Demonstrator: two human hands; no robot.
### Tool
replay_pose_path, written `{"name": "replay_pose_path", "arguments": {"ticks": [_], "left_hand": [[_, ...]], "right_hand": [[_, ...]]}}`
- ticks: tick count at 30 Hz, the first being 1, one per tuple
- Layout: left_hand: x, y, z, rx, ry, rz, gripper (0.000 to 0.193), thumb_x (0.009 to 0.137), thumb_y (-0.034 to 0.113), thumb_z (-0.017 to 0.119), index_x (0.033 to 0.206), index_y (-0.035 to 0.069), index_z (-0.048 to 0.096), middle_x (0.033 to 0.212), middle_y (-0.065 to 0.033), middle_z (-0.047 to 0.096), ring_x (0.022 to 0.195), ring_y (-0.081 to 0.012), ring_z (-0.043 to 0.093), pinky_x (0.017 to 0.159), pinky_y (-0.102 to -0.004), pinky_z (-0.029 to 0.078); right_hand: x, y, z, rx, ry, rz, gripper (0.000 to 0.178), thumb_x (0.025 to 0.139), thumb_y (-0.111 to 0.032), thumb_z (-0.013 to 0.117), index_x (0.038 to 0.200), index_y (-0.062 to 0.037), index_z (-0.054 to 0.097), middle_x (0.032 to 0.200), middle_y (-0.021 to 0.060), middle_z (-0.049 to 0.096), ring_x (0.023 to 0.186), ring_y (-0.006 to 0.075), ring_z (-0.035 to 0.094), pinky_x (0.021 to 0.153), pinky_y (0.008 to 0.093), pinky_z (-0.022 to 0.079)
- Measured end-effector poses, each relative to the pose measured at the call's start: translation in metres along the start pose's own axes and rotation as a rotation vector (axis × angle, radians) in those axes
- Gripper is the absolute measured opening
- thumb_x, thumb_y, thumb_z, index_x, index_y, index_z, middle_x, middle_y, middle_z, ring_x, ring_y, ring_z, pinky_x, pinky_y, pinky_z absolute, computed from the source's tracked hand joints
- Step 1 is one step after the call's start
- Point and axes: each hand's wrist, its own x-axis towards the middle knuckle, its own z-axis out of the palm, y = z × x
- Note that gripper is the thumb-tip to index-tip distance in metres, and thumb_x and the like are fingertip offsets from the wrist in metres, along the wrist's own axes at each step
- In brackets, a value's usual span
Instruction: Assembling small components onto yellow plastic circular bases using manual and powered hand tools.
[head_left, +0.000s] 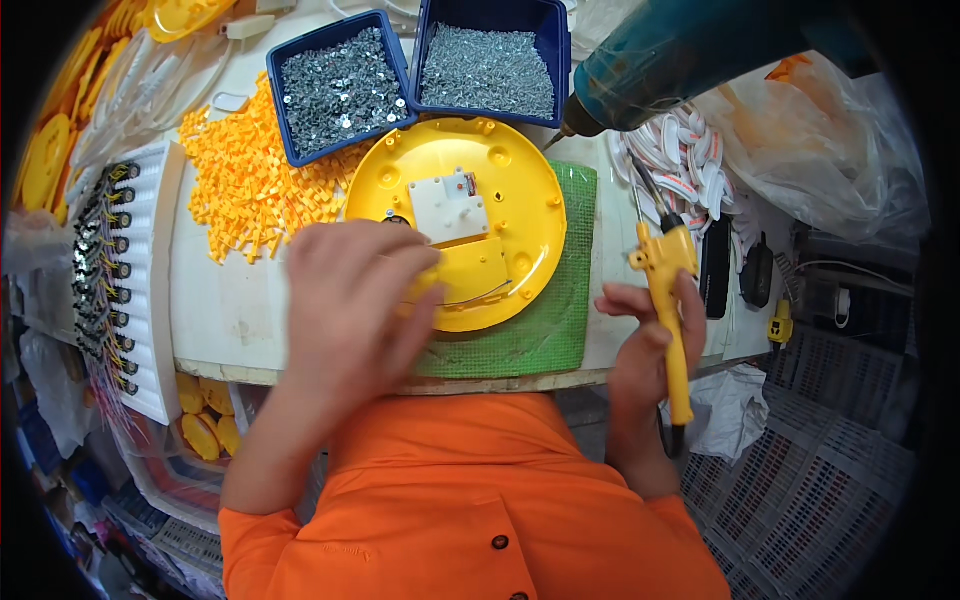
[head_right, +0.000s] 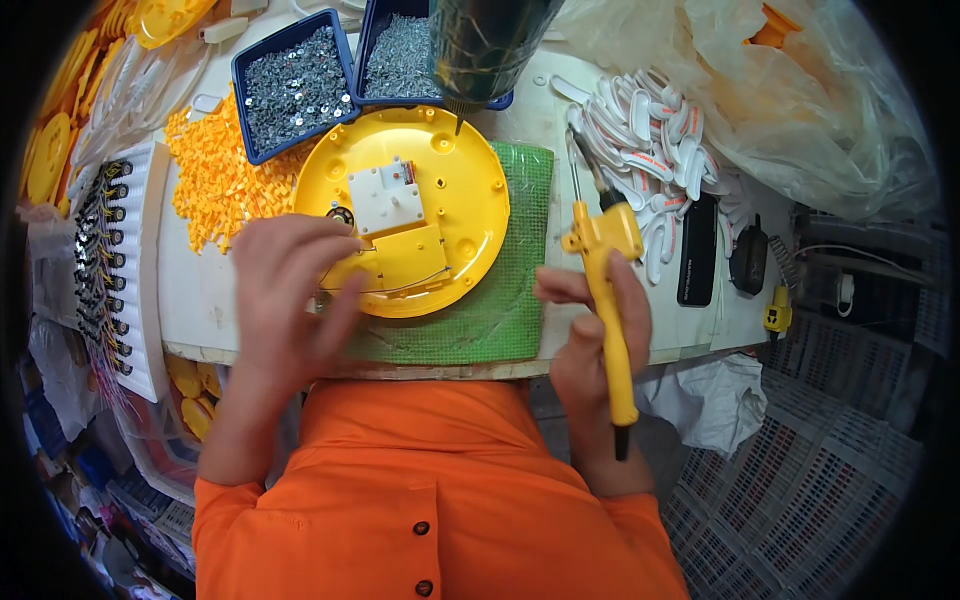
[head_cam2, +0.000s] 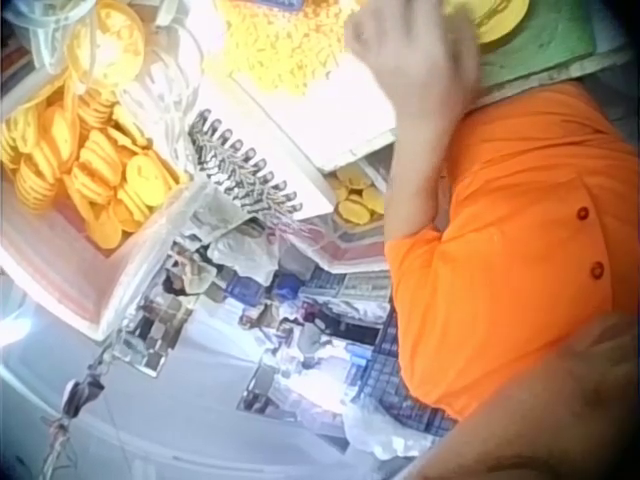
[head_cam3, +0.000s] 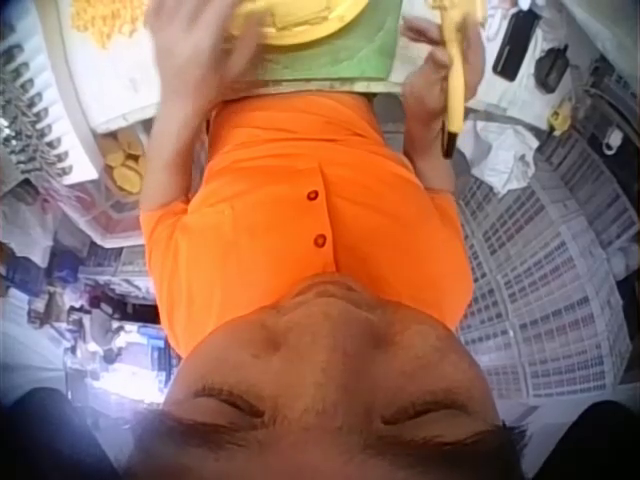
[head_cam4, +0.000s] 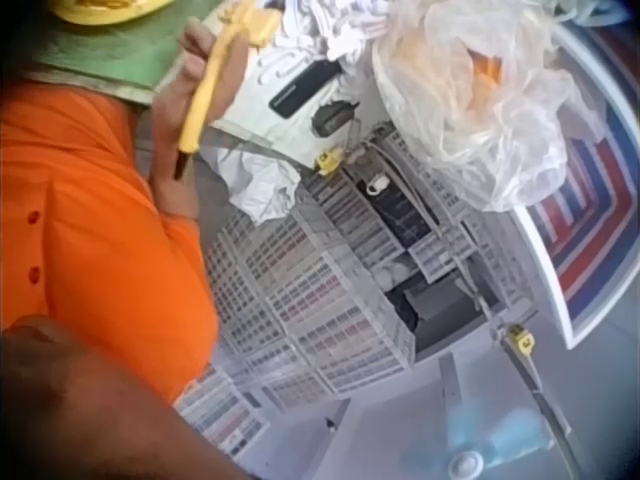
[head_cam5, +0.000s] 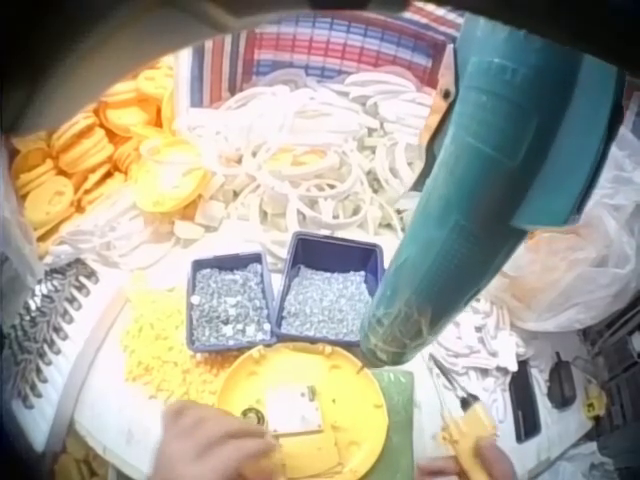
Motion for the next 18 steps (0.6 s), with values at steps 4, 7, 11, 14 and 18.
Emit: {"name": "replay_pose_path", "arguments": {"ticks": [4,7,11,14,18], "left_hand": [[-0.01,-0.041,-0.042,0.049,-0.049,-0.244,0.032,0.08,-0.009,0.063,0.109,0.004,0.067,0.119,-0.0132,0.068,0.118,-0.0339,0.062,0.104,-0.0468,0.043],[-0.017,-0.049,-0.043,0.226,-0.248,-0.066,0.032,0.08,-0.007,0.064,0.11,0.005,0.067,0.126,-0.0122,0.065,0.126,-0.0341,0.058,0.109,-0.0488,0.041],[-0.023,-0.051,-0.042,0.264,-0.315,0.029,0.032,0.079,0.002,0.074,0.11,0.009,0.067,0.133,-0.0083,0.064,0.132,-0.0327,0.055,0.111,-0.0505,0.039],[-0.017,-0.054,-0.059,0.284,-0.253,0.052,0.027,0.075,0.01,0.081,0.099,0.01,0.068,0.127,-0.0063,0.067,0.131,-0.0327,0.056,0.109,-0.051,0.04],[-0.01,-0.057,-0.092,0.329,-0.195,0.029,0.016,0.077,0.016,0.08,0.086,0.01,0.068,0.116,-0.0034,0.07,0.124,-0.0281,0.061,0.102,-0.0466,0.043]], "right_hand": [[0.016,0.018,0.025,-0.115,-0.046,0.013,0.033,0.098,-0.001,0.066,0.13,0.0008,0.06,0.115,0.0159,0.074,0.103,0.0253,0.072,0.094,0.0367,0.056],[0.034,0.015,0.031,-0.437,-0.177,-0.133,0.046,0.094,-0.001,0.07,0.138,-0.002,0.055,0.129,0.0156,0.069,0.121,0.0255,0.065,0.103,0.0368,0.05],[0.04,0.024,0.041,-0.478,-0.199,-0.124,0.052,0.09,0.0,0.071,0.14,-0.003,0.055,0.135,0.0147,0.066,0.127,0.0264,0.062,0.11,0.0369,0.045],[0.04,0.027,0.042,-0.409,-0.207,-0.09,0.053,0.089,0.003,0.068,0.14,-0.0026,0.055,0.136,0.0148,0.065,0.127,0.0268,0.062,0.111,0.0374,0.045],[0.036,0.029,0.04,-0.395,-0.224,-0.079,0.054,0.089,0.006,0.065,0.141,-0.0024,0.055,0.135,0.014,0.065,0.127,0.0261,0.062,0.111,0.0371,0.046]]}}
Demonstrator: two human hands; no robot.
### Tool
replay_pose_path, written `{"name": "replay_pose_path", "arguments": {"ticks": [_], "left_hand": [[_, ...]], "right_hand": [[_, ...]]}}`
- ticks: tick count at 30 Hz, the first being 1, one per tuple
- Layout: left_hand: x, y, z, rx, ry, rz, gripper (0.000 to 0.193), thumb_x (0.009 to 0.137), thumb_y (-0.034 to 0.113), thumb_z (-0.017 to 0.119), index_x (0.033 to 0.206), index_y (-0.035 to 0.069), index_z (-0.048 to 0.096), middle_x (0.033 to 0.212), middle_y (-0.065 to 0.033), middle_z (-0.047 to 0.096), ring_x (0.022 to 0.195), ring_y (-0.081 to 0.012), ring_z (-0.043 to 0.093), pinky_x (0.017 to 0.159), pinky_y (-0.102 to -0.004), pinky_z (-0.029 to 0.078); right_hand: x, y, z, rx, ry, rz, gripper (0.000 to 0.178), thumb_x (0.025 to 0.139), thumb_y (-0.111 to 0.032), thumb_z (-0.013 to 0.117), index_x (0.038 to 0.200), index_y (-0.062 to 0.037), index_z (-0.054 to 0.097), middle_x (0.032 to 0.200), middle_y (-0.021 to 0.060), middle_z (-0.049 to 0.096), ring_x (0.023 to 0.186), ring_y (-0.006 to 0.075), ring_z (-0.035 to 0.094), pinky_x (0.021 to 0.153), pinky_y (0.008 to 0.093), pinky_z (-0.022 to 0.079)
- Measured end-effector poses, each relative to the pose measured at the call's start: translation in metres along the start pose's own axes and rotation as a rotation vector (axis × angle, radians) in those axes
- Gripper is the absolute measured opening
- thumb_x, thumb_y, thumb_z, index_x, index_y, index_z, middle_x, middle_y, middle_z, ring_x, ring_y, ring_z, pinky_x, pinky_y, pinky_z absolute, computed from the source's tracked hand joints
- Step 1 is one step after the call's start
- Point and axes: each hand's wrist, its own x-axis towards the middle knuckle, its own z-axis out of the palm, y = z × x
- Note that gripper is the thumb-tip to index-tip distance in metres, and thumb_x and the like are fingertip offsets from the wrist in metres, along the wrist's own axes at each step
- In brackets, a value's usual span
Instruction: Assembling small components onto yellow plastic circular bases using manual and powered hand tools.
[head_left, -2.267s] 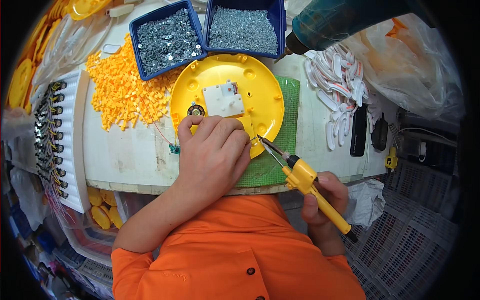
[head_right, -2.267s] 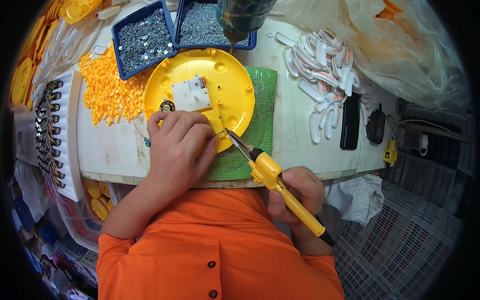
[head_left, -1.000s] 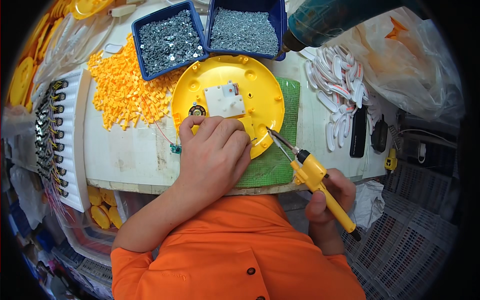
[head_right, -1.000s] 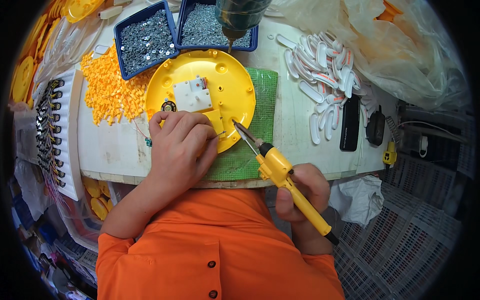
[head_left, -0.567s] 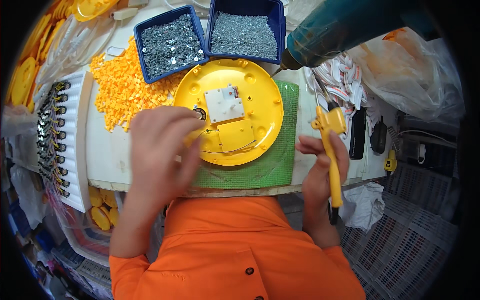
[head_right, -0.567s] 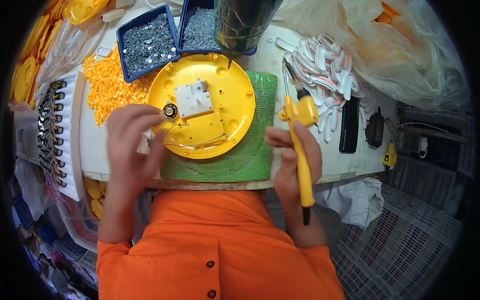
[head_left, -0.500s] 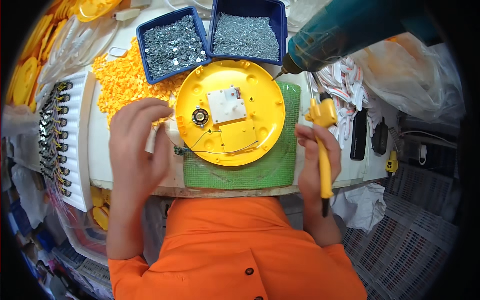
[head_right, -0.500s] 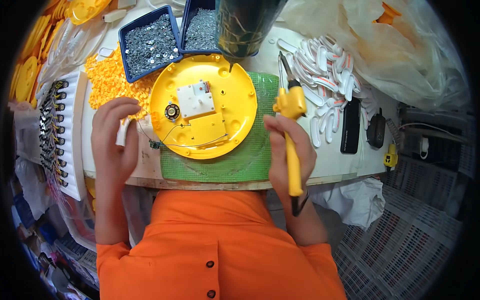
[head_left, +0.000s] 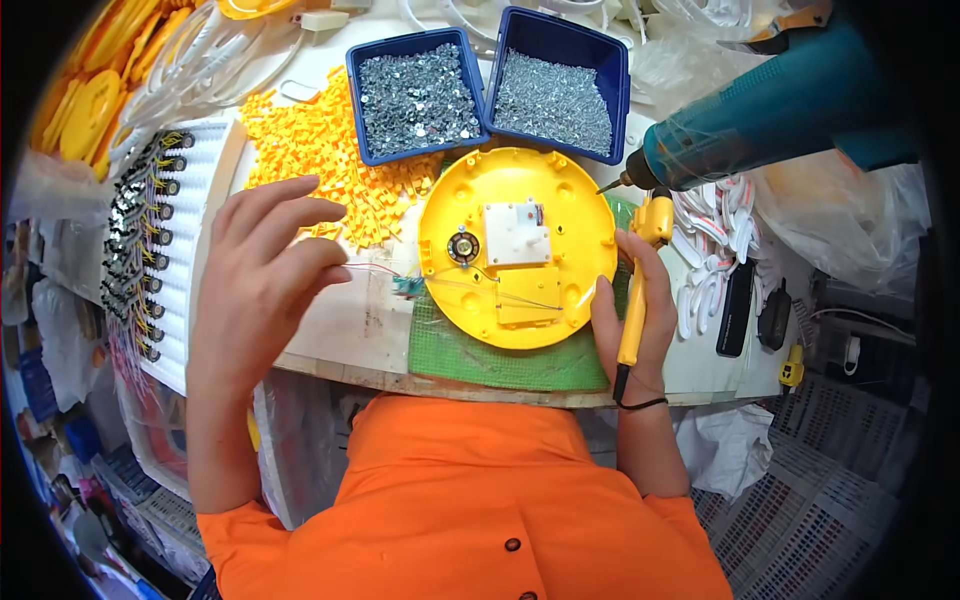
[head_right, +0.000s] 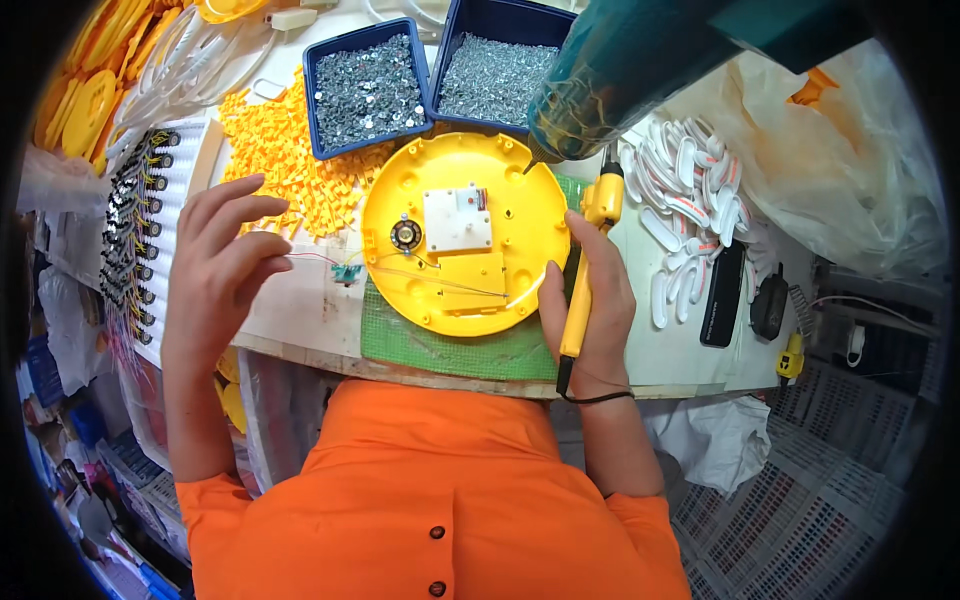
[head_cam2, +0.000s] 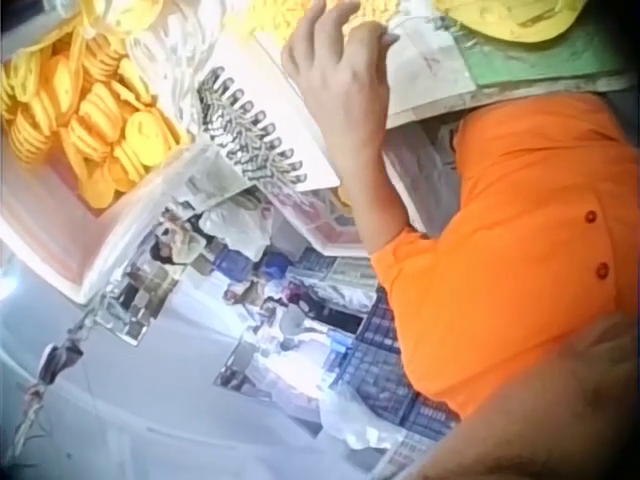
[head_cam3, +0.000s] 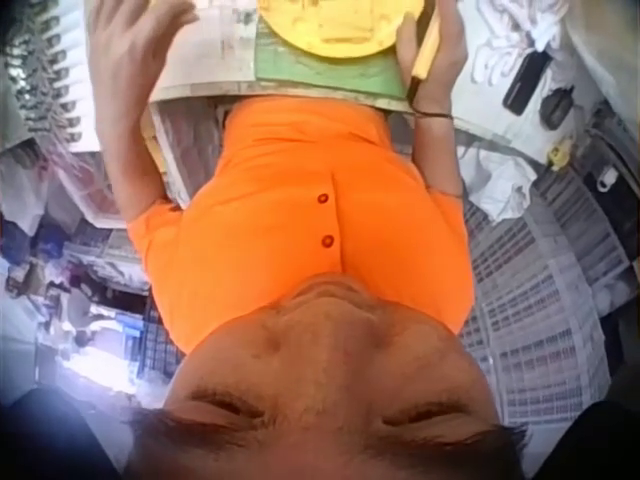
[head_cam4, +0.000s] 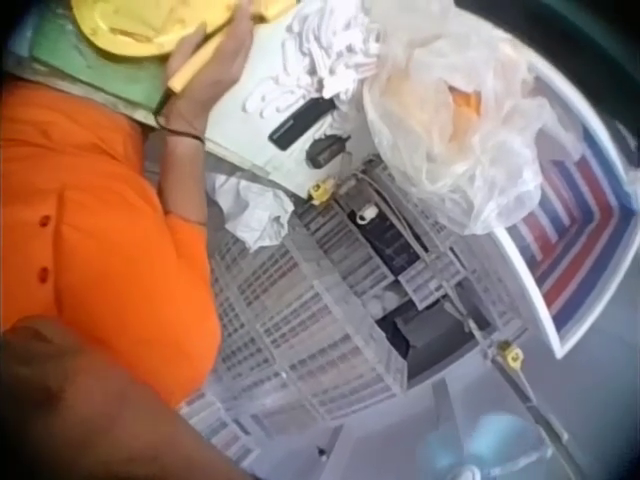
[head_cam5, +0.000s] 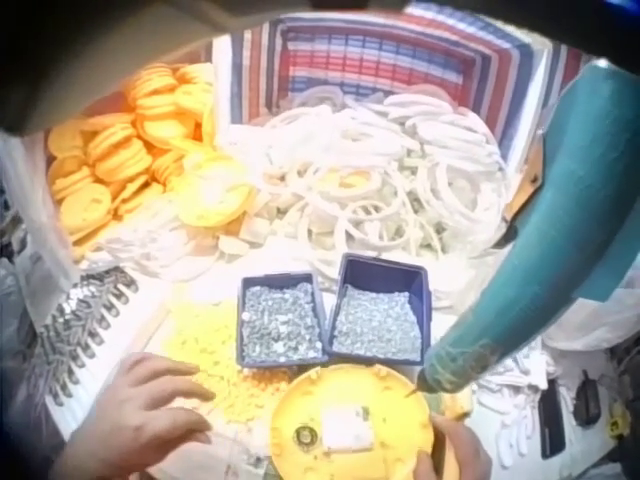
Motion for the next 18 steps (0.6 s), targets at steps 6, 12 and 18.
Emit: {"name": "replay_pose_path", "arguments": {"ticks": [6,12,18], "left_hand": [[-0.009,-0.016,-0.015,-0.112,-0.003,-0.081,0.015,0.08,0.008,0.079,0.088,0.006,0.067,0.106,-0.0061,0.071,0.105,-0.0288,0.065,0.095,-0.0416,0.047],[-0.023,-0.025,-0.018,-0.259,0.005,-0.279,0.02,0.08,0.006,0.08,0.098,0.005,0.07,0.115,-0.0096,0.069,0.113,-0.0321,0.062,0.1,-0.0439,0.045],[-0.015,-0.006,-0.009,-0.167,-0.033,-0.114,0.033,0.077,-0.003,0.066,0.109,0.005,0.07,0.104,-0.0131,0.065,0.101,-0.0333,0.062,0.09,-0.0449,0.048]], "right_hand": [[-0.018,-0.003,-0.009,-0.013,0.019,-0.029,0.054,0.088,0.008,0.064,0.141,0.0012,0.052,0.135,0.0165,0.065,0.126,0.0287,0.063,0.111,0.0405,0.046],[-0.028,-0.004,-0.01,-0.047,0.04,-0.075,0.054,0.084,0.007,0.07,0.135,0.0004,0.055,0.13,0.0182,0.068,0.117,0.0352,0.067,0.102,0.0416,0.052],[-0.028,-0.003,-0.011,-0.074,0.052,-0.103,0.053,0.085,0.006,0.069,0.135,0.0004,0.055,0.129,0.019,0.068,0.117,0.0364,0.067,0.103,0.0433,0.051]]}}
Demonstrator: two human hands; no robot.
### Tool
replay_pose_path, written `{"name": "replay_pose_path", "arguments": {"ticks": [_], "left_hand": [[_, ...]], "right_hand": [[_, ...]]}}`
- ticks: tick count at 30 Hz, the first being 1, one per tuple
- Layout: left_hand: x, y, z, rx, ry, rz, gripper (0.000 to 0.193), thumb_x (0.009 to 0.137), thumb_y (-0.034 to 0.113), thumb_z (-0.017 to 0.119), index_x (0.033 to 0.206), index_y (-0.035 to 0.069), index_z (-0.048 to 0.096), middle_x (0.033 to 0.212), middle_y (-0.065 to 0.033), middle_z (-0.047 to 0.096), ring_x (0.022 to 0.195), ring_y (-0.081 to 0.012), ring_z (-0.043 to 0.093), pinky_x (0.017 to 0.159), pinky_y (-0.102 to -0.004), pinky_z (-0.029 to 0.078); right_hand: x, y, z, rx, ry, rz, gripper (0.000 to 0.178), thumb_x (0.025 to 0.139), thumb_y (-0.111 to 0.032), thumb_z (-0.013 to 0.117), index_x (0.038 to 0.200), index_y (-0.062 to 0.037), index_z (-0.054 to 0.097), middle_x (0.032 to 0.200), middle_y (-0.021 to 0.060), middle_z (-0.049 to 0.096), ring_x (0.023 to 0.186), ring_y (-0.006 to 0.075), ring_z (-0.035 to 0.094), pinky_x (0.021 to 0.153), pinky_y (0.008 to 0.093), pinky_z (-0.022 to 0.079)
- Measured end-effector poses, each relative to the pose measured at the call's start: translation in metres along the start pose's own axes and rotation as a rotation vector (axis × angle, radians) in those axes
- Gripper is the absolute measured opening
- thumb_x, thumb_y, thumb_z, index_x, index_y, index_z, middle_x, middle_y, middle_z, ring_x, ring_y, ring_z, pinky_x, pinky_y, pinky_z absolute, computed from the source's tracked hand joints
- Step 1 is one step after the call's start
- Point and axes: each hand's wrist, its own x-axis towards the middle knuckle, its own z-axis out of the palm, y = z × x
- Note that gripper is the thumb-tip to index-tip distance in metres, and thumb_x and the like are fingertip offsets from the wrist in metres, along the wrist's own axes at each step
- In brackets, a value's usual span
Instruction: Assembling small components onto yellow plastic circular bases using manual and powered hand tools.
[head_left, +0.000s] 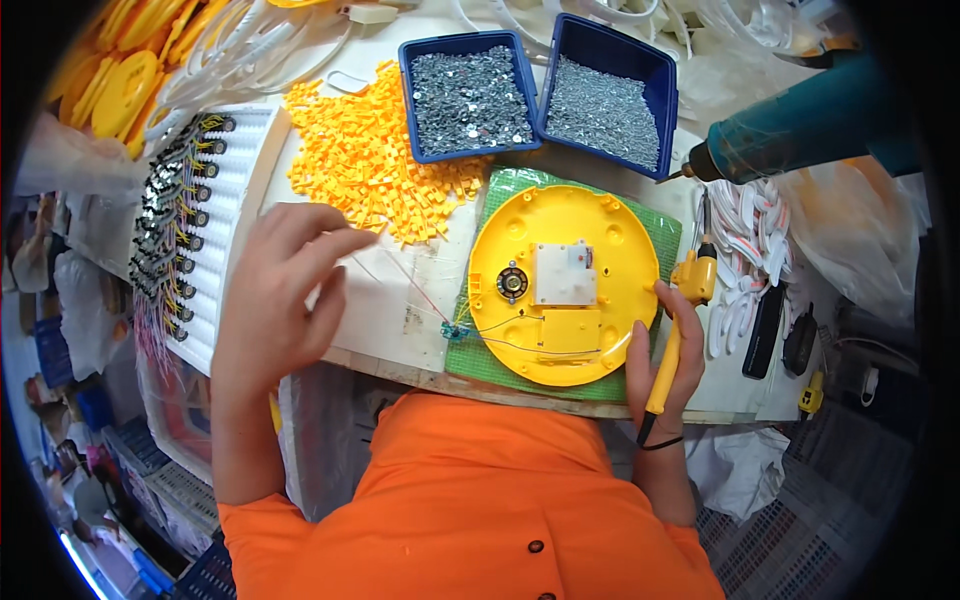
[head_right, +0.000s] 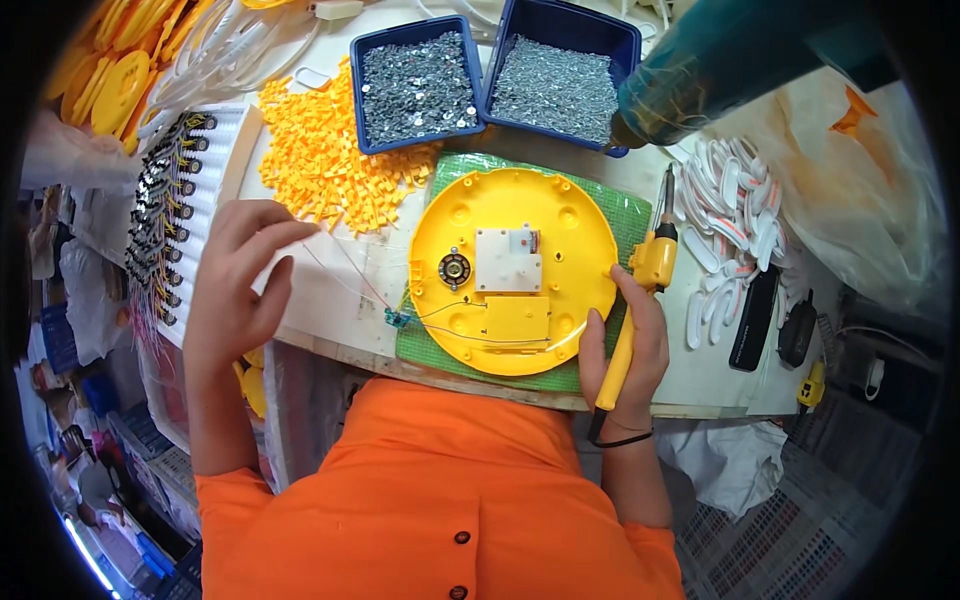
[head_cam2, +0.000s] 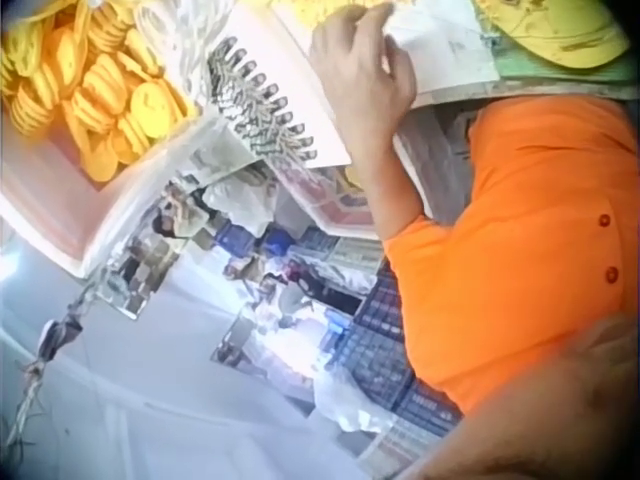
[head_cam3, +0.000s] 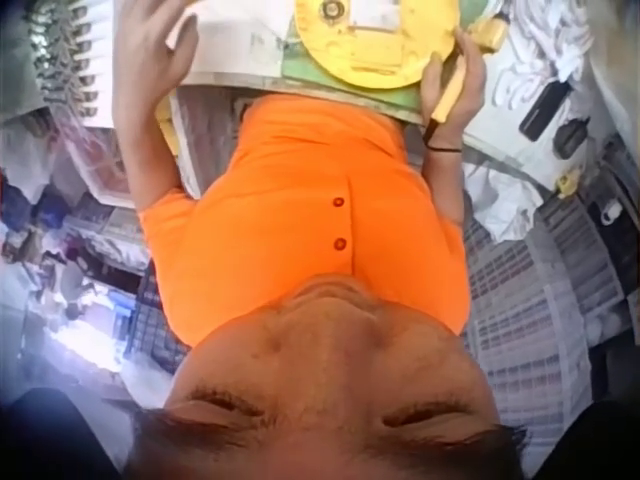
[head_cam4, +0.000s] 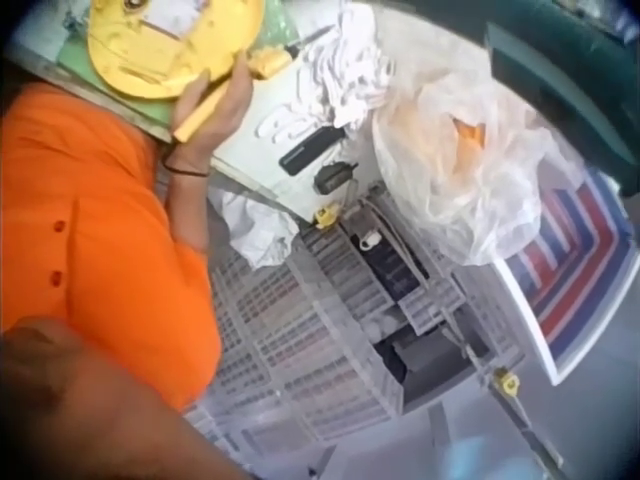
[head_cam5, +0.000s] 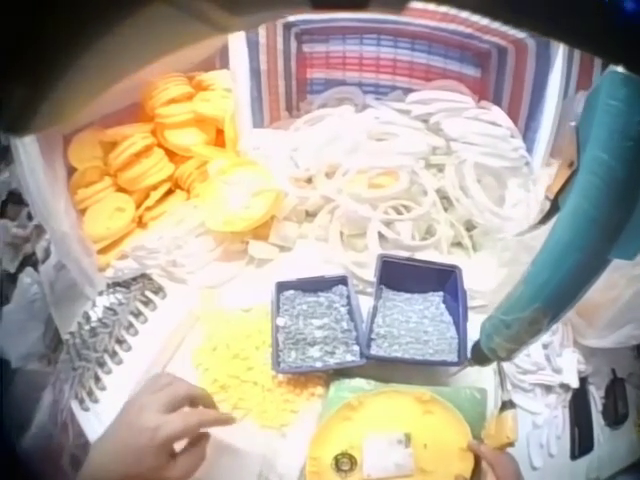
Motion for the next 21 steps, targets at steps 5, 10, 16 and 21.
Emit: {"name": "replay_pose_path", "arguments": {"ticks": [5,10,16,21], "left_hand": [[0.0,0.007,0.025,-0.039,-0.167,0.046,0.029,0.08,0.006,0.07,0.108,0.008,0.072,0.086,-0.0085,0.065,0.082,-0.0277,0.065,0.072,-0.0414,0.05],[-0.003,0.007,0.042,0.129,-0.312,0.138,0.029,0.081,0.014,0.072,0.11,0.011,0.072,0.079,-0.003,0.066,0.073,-0.0253,0.067,0.067,-0.0407,0.051],[-0.003,0.014,0.039,0.041,-0.176,0.112,0.029,0.081,0.014,0.072,0.109,0.009,0.071,0.083,-0.0047,0.068,0.078,-0.0254,0.068,0.07,-0.039,0.052],[-0.014,0.02,0.053,-0.018,-0.102,0.079,0.03,0.081,0.014,0.071,0.11,0.009,0.07,0.09,-0.0052,0.069,0.079,-0.0245,0.068,0.072,-0.0377,0.052]], "right_hand": [[-0.002,0.002,0.002,-0.005,-0.003,-0.005,0.054,0.085,0.006,0.069,0.137,0.0005,0.054,0.129,0.0196,0.068,0.119,0.037,0.066,0.106,0.0436,0.05],[-0.001,0.001,0.002,-0.012,-0.005,-0.033,0.054,0.085,0.006,0.069,0.136,0.0009,0.054,0.129,0.0199,0.067,0.117,0.0366,0.066,0.104,0.0434,0.05],[0.002,0.002,0.002,-0.003,-0.007,-0.039,0.054,0.085,0.007,0.069,0.136,0.0015,0.054,0.128,0.0192,0.068,0.113,0.0364,0.067,0.1,0.0422,0.052],[0.003,0.002,0.002,-0.006,-0.013,-0.053,0.054,0.085,0.007,0.069,0.136,0.0015,0.054,0.128,0.0188,0.068,0.111,0.0365,0.067,0.099,0.0422,0.053]]}}
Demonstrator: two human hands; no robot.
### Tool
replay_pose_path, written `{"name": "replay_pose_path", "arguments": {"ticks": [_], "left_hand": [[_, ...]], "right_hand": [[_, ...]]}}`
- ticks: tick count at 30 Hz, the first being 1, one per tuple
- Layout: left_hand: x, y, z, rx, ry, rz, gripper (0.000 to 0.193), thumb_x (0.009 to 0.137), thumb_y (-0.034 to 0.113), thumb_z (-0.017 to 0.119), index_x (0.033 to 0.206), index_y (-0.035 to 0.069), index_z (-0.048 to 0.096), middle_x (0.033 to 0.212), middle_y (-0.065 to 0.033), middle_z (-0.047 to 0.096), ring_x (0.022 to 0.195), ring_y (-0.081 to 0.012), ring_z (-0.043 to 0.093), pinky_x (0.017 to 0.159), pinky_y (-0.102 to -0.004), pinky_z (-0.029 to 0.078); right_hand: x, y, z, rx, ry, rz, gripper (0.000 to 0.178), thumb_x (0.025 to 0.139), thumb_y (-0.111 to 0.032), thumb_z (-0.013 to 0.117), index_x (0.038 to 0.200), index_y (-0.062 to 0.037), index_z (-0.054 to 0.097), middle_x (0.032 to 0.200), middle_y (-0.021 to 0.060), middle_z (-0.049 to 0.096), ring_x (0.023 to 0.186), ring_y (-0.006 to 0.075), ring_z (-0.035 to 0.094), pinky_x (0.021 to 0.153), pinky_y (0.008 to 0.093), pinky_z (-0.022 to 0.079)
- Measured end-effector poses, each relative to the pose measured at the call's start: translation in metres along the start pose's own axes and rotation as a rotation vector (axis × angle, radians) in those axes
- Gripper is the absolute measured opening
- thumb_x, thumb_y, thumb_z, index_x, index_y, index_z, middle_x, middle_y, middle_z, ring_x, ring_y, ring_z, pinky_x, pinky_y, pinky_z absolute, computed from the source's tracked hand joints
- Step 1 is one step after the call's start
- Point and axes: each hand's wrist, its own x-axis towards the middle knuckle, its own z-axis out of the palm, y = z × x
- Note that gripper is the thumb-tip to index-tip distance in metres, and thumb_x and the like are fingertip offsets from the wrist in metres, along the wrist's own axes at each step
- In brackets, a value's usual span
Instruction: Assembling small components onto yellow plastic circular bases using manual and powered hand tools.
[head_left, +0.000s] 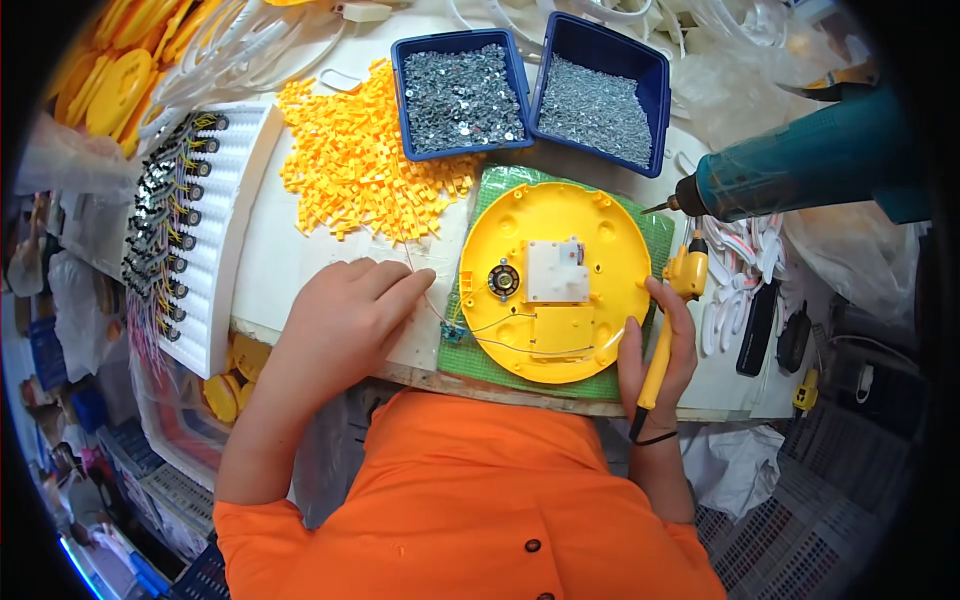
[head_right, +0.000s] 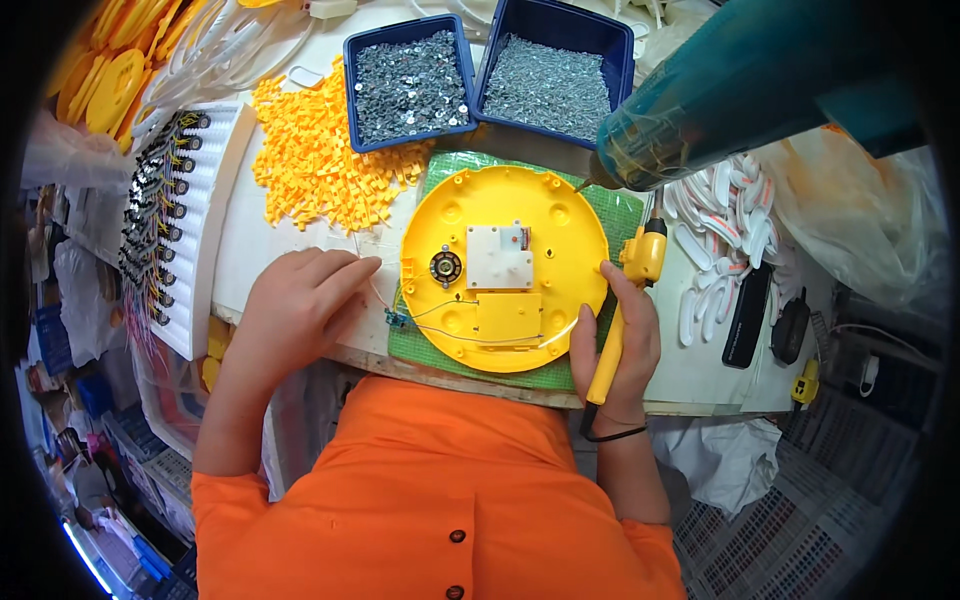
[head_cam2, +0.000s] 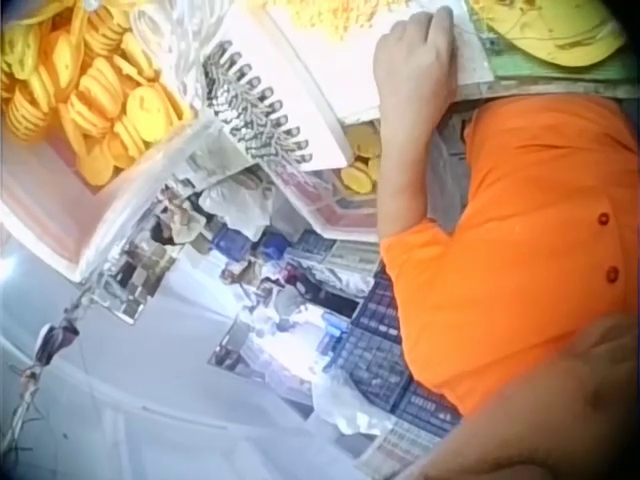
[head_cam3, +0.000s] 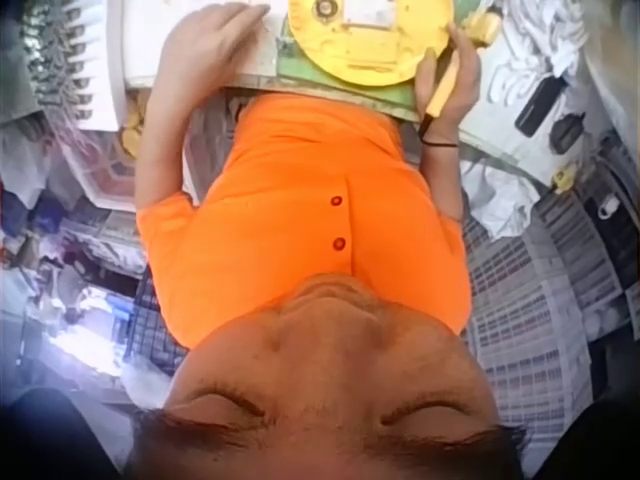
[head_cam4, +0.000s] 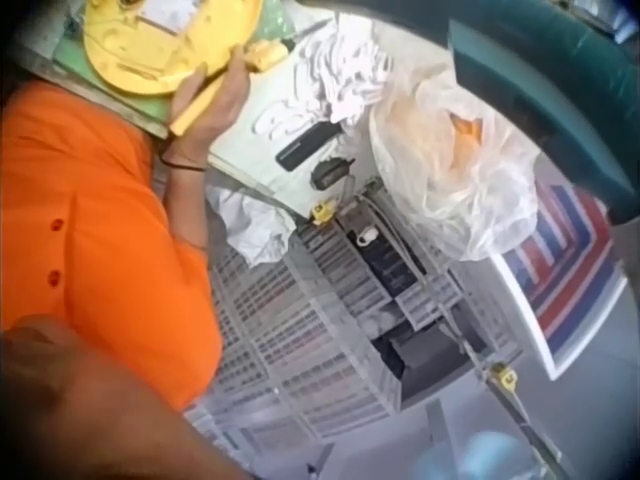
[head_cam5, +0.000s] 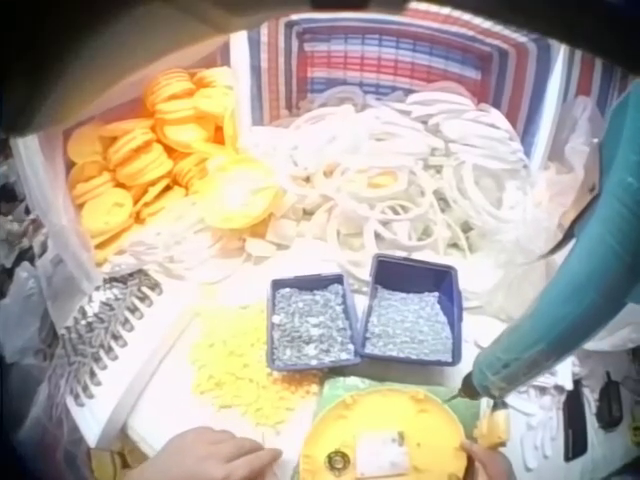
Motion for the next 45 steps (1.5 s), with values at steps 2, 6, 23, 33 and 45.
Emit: {"name": "replay_pose_path", "arguments": {"ticks": [2,6,23,33,45], "left_hand": [[-0.005,-0.001,0.004,0.057,-0.103,-0.023,0.033,0.08,0.007,0.074,0.113,0.007,0.071,0.097,-0.0069,0.073,0.087,-0.026,0.071,0.073,-0.0392,0.053],[-0.005,0.002,-0.002,0.105,-0.061,-0.021,0.032,0.079,0.005,0.074,0.111,0.007,0.072,0.099,-0.0067,0.074,0.086,-0.0257,0.071,0.075,-0.0392,0.054],[0.042,0.046,0.002,-1.359,0.32,-0.436,0.042,0.102,0.005,0.061,0.142,0.001,0.051,0.101,-0.0145,0.074,0.086,-0.0197,0.073,0.078,-0.0319,0.057],[0.062,0.093,0.017,-0.574,-0.039,0.046,0.018,0.091,0.007,0.074,0.108,0.006,0.069,0.092,-0.013,0.074,0.08,-0.0319,0.073,0.068,-0.04,0.058],[0.065,0.101,0.023,-0.663,-0.014,0.037,0.012,0.092,0.008,0.071,0.103,0.005,0.067,0.089,-0.0122,0.07,0.074,-0.0299,0.07,0.064,-0.0394,0.055]], "right_hand": [[0.0,0.001,0.0,-0.024,0.009,-0.023,0.054,0.085,0.006,0.069,0.136,0.0013,0.054,0.128,0.018,0.068,0.111,0.0359,0.067,0.098,0.0425,0.053],[-0.001,0.0,0.0,-0.023,0.01,-0.019,0.054,0.085,0.006,0.069,0.136,0.0008,0.054,0.128,0.0174,0.068,0.11,0.0357,0.067,0.098,0.0429,0.053],[-0.017,-0.014,-0.004,0.119,0.048,-0.027,0.052,0.085,0.003,0.07,0.134,0.0009,0.054,0.125,0.0207,0.069,0.102,0.0364,0.066,0.095,0.0421,0.052],[-0.013,-0.033,-0.014,0.48,0.022,0.01,0.059,0.093,0.005,0.065,0.145,-0.0047,0.039,0.12,0.0205,0.064,0.11,0.026,0.064,0.103,0.0405,0.046],[-0.016,-0.04,-0.008,0.596,0.058,0.033,0.06,0.092,0.013,0.061,0.145,-0.0046,0.037,0.108,0.0157,0.064,0.097,0.0207,0.063,0.094,0.0354,0.05]]}}
